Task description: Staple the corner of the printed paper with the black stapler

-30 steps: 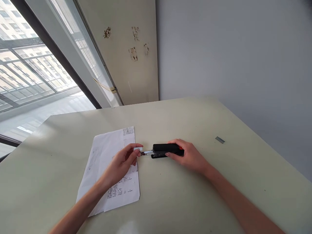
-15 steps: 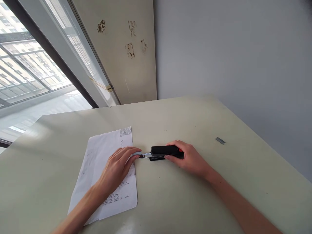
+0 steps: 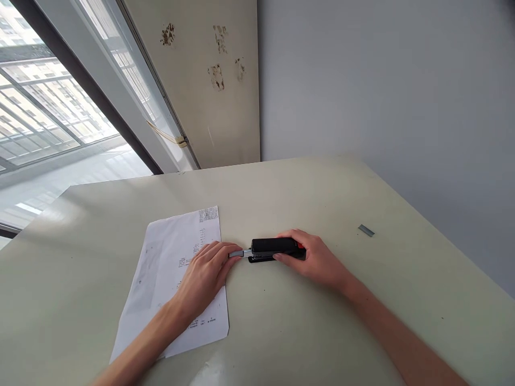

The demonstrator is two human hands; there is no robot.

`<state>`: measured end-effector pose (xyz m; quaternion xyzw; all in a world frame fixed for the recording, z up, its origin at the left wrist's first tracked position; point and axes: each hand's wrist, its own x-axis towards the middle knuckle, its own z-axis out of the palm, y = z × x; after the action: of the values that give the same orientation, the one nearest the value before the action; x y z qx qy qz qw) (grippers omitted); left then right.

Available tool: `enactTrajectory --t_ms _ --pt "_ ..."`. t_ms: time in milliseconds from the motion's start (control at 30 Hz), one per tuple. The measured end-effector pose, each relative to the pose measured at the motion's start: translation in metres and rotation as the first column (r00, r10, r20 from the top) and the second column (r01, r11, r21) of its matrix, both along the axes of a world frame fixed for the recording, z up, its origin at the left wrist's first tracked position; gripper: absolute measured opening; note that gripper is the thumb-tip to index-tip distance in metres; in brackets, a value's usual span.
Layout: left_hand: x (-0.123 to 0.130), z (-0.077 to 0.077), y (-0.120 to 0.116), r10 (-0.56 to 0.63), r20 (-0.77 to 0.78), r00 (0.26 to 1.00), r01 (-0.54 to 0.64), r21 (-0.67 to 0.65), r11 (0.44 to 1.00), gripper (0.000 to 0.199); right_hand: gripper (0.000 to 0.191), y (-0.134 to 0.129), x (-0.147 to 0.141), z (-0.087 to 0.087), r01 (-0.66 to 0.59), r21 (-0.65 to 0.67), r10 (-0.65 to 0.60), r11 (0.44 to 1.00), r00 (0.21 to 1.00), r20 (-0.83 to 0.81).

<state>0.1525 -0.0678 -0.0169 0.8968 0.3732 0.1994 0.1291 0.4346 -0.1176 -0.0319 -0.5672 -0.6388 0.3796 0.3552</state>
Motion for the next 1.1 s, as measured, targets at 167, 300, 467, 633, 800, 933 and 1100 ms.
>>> enactTrajectory --t_ms 167,300,467,633,800,933,1100 --pt "0.002 -0.002 -0.002 0.033 0.065 0.997 -0.03 -0.05 0.998 0.023 0.028 0.0 0.0 0.001 -0.002 0.002 0.002 1.0 1.0 0.003" --pt "-0.002 -0.005 -0.002 0.048 0.083 0.995 -0.042 -0.067 0.997 0.024 0.029 0.0 0.0 0.001 0.0 -0.003 0.0 1.0 1.0 0.007" --pt "-0.003 -0.005 0.0 -0.013 0.053 0.999 0.014 -0.017 1.0 0.023 0.027 -0.001 0.001 0.0 0.003 0.001 -0.003 1.0 1.0 0.004" --pt "-0.001 -0.003 0.003 -0.031 0.038 0.999 0.032 -0.01 0.999 0.023 0.029 0.0 0.0 0.001 0.0 -0.007 0.0 1.0 1.0 0.0" --pt "-0.021 0.003 0.015 -0.018 0.063 0.998 0.027 -0.14 0.99 0.026 0.03 0.0 0.0 0.002 0.009 -0.026 -0.01 1.0 1.0 -0.016" --pt "-0.036 0.001 0.021 -0.117 0.131 0.984 0.149 -0.263 0.953 0.021 0.027 0.0 0.003 0.004 -0.012 -0.057 0.009 0.998 0.999 -0.054" --pt "-0.021 -0.002 0.019 -0.233 0.243 0.942 0.3 -0.29 0.909 0.017 0.032 -0.002 0.007 0.01 -0.082 -0.05 0.079 0.995 0.995 -0.061"
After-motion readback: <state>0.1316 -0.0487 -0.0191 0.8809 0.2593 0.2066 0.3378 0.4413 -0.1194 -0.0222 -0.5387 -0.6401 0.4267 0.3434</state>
